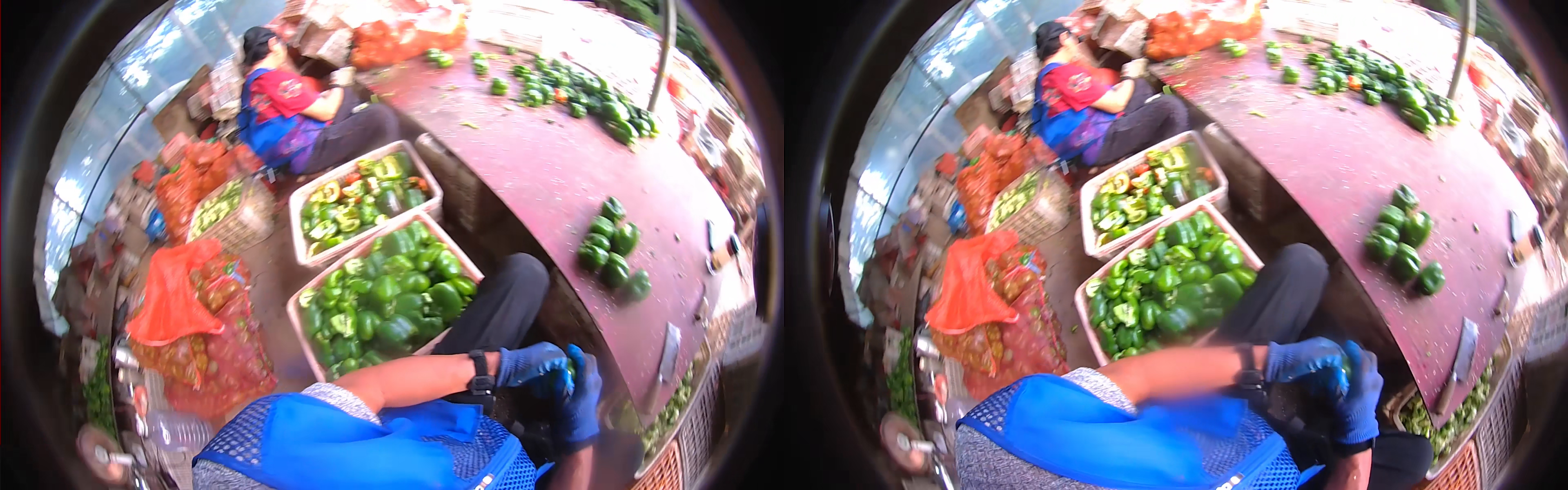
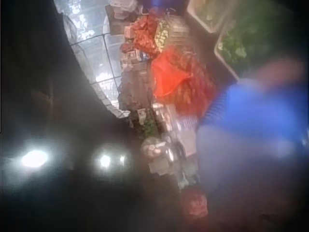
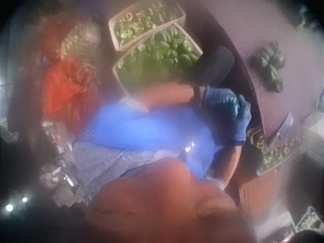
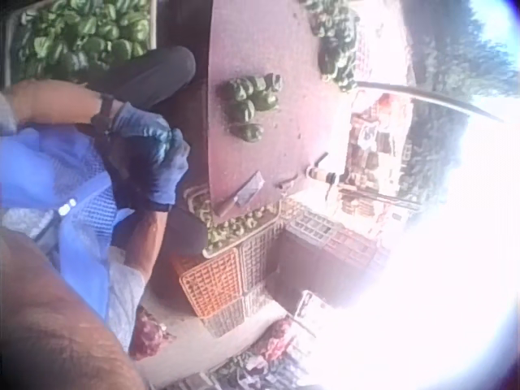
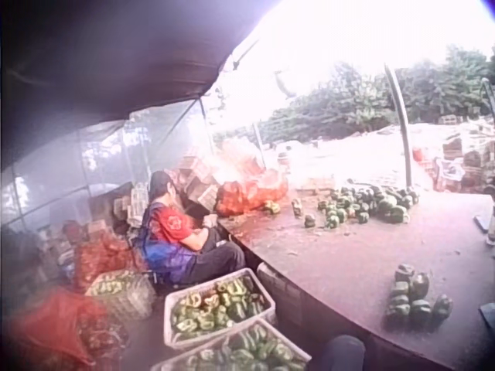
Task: The person removes stems and seeds from green bell peppers by hand and with a cleaver, then places the cleaned peppers into a white basket. The person also discards the removed cores into a separate container.
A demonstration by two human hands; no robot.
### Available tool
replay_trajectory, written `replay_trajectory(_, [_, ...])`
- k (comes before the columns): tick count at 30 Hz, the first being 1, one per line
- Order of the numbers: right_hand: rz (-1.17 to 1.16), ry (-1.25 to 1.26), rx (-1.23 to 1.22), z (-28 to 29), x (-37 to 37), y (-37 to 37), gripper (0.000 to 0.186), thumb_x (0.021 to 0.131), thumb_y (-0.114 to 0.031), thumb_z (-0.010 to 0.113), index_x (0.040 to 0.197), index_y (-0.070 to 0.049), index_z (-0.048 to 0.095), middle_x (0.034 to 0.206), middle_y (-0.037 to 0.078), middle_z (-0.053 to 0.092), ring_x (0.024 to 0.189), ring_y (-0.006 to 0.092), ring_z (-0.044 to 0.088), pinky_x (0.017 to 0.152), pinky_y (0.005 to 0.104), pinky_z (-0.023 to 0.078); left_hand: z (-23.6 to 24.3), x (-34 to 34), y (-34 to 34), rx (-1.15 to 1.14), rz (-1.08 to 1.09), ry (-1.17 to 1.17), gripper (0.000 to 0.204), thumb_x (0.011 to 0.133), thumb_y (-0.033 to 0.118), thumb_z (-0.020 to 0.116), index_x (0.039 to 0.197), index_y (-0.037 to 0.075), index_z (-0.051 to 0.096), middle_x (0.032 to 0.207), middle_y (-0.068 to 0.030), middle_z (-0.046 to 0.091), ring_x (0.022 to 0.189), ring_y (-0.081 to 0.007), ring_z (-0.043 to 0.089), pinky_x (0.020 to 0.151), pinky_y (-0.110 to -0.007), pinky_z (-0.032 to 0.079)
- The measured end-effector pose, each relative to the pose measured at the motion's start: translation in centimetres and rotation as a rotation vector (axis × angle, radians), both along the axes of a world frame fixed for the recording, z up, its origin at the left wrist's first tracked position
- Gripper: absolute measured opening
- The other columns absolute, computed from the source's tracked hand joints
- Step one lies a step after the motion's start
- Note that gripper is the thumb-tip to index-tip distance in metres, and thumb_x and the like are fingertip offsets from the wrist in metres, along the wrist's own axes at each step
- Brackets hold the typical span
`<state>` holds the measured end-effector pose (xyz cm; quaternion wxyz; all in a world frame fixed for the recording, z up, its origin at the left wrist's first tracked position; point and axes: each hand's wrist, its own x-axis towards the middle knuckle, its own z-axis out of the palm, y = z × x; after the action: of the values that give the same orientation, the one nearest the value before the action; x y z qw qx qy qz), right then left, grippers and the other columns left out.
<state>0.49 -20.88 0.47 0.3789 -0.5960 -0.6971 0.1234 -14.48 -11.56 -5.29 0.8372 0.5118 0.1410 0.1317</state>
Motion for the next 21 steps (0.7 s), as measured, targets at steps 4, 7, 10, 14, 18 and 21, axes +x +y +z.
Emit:
replay_trajectory(4, [0.038, -0.023, -0.037, -0.9, -0.1, -0.2, 0.052, 0.096, -0.045, 0.062, 0.126, -0.003, 0.06, 0.105, 0.023, 0.065, 0.088, 0.0421, 0.068, 0.074, 0.047, 0.054, 0.6, -1.0, -0.6, 0.059, 0.017, -0.07, 0.018, 0.093, 0.022, 0.066, 0.097, 0.008, 0.077, 0.091, -0.004, 0.074, 0.08, -0.0163, 0.069, 0.072, -0.031, 0.054])
replay_trajectory(7, [0.058, 0.002, -0.095, -0.6, -0.3, -0.3, 0.052, 0.096, -0.045, 0.063, 0.125, -0.002, 0.061, 0.105, 0.022, 0.065, 0.089, 0.0415, 0.068, 0.076, 0.0458, 0.055, 1.5, -2.0, -0.2, -0.11, -0.053, -0.079, 0.018, 0.091, 0.021, 0.068, 0.1, 0.007, 0.076, 0.095, -0.0051, 0.075, 0.086, -0.0164, 0.069, 0.075, -0.032, 0.054])
replay_trajectory(10, [0.075, 0.074, -0.126, 0.2, -0.9, -0.2, 0.051, 0.098, -0.046, 0.061, 0.123, -0.002, 0.062, 0.106, 0.021, 0.066, 0.092, 0.0405, 0.069, 0.079, 0.0434, 0.055, 4.0, -3.1, -0.7, -0.123, -0.047, -0.074, 0.007, 0.087, 0.011, 0.072, 0.09, 0.007, 0.077, 0.087, -0.0049, 0.074, 0.081, -0.0143, 0.068, 0.073, -0.03, 0.054])
replay_trajectory(14, [0.04, 0.049, -0.092, -1.0, -0.8, -0.1, 0.048, 0.101, -0.044, 0.057, 0.122, -0.002, 0.062, 0.105, 0.02, 0.066, 0.092, 0.0392, 0.069, 0.08, 0.0431, 0.055, 3.6, -2.9, -0.5, -0.236, -0.034, 0.035, 0.018, 0.092, 0.018, 0.065, 0.098, 0.006, 0.077, 0.091, -0.0061, 0.075, 0.083, -0.0184, 0.069, 0.076, -0.035, 0.055])
replay_trajectory(18, [0.042, 0.031, -0.094, -1.5, -1.0, -0.1, 0.049, 0.101, -0.044, 0.055, 0.123, 0.0, 0.061, 0.105, 0.02, 0.065, 0.092, 0.0386, 0.068, 0.081, 0.0424, 0.054, 1.9, -2.2, -1.2, -0.221, 0.084, 0.086, 0.022, 0.094, 0.018, 0.061, 0.099, 0.005, 0.078, 0.092, -0.007, 0.075, 0.085, -0.0203, 0.07, 0.078, -0.035, 0.054])
replay_trajectory(21, [0.07, 0.014, -0.12, -1.0, -1.3, 0.2, 0.051, 0.102, -0.045, 0.055, 0.123, 0.001, 0.061, 0.105, 0.02, 0.064, 0.092, 0.0382, 0.067, 0.081, 0.0424, 0.054, 2.1, -2.5, -1.5, -0.157, 0.118, 0.135, 0.023, 0.095, 0.017, 0.059, 0.097, 0.004, 0.077, 0.091, -0.0073, 0.075, 0.084, -0.0207, 0.069, 0.078, -0.035, 0.053])
